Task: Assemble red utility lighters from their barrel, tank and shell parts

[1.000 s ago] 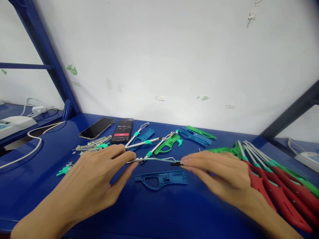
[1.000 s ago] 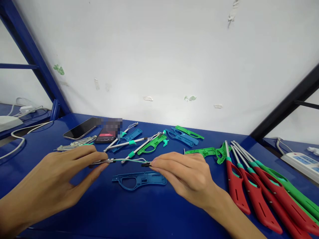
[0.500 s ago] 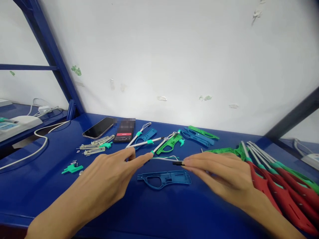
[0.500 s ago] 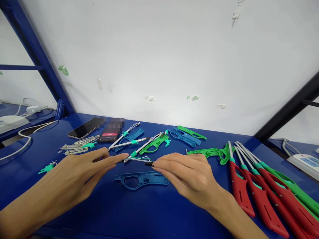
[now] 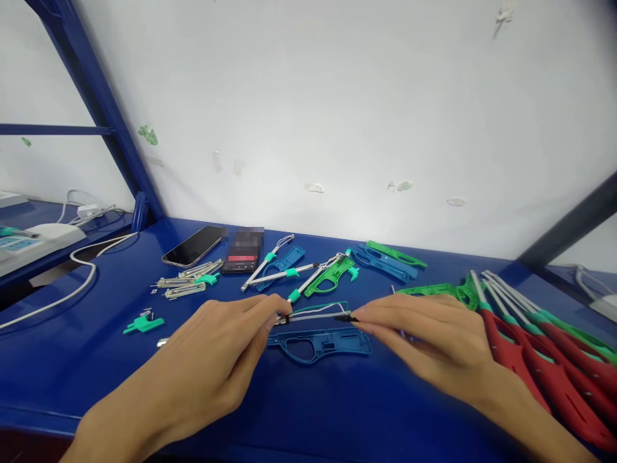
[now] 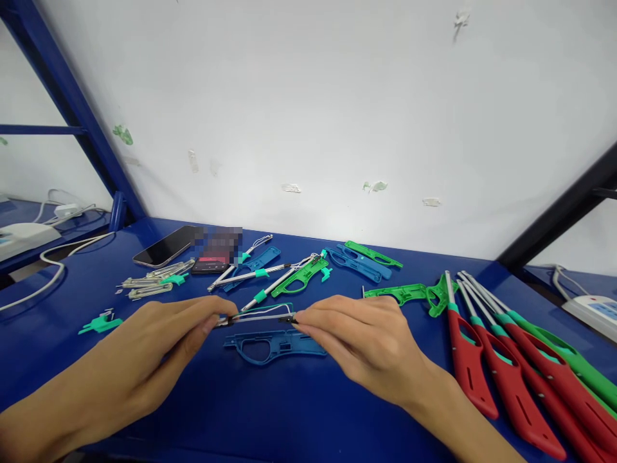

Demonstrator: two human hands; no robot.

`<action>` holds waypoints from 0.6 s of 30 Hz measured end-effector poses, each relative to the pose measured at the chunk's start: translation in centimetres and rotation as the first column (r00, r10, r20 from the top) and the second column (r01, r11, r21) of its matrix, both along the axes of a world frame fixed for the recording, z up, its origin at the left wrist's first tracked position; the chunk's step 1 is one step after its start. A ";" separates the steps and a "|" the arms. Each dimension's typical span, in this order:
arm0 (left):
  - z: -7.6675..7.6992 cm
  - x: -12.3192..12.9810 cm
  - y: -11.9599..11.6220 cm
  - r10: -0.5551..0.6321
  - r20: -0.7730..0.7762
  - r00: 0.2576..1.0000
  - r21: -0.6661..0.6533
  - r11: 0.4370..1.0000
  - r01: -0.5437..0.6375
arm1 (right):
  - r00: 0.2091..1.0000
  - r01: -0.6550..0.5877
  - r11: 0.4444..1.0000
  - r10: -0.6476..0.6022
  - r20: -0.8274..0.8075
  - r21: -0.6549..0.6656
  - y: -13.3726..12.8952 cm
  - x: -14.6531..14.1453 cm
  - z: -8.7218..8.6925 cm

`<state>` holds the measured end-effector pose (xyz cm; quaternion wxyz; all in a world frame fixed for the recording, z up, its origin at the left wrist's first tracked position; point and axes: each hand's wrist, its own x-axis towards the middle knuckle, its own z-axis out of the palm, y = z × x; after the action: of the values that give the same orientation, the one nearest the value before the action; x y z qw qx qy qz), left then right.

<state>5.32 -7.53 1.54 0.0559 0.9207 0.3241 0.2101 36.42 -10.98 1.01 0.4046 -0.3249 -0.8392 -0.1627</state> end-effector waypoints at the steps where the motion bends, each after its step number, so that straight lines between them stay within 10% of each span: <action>1: 0.1 0.0 -0.2 -0.004 0.011 1.000 0.007 1.000 0.004 | 1.000 0.005 1.000 -0.005 0.001 -0.004 0.0 0.0 0.0; 18: 0.5 0.5 -0.4 -0.040 0.032 0.999 -0.151 0.988 0.044 | 1.000 0.024 0.999 -0.025 -0.007 -0.043 -0.3 0.4 0.2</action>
<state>5.82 -7.92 2.00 0.1350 0.9172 0.3187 0.1971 36.79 -11.27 1.17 0.3987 -0.3445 -0.8369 -0.1482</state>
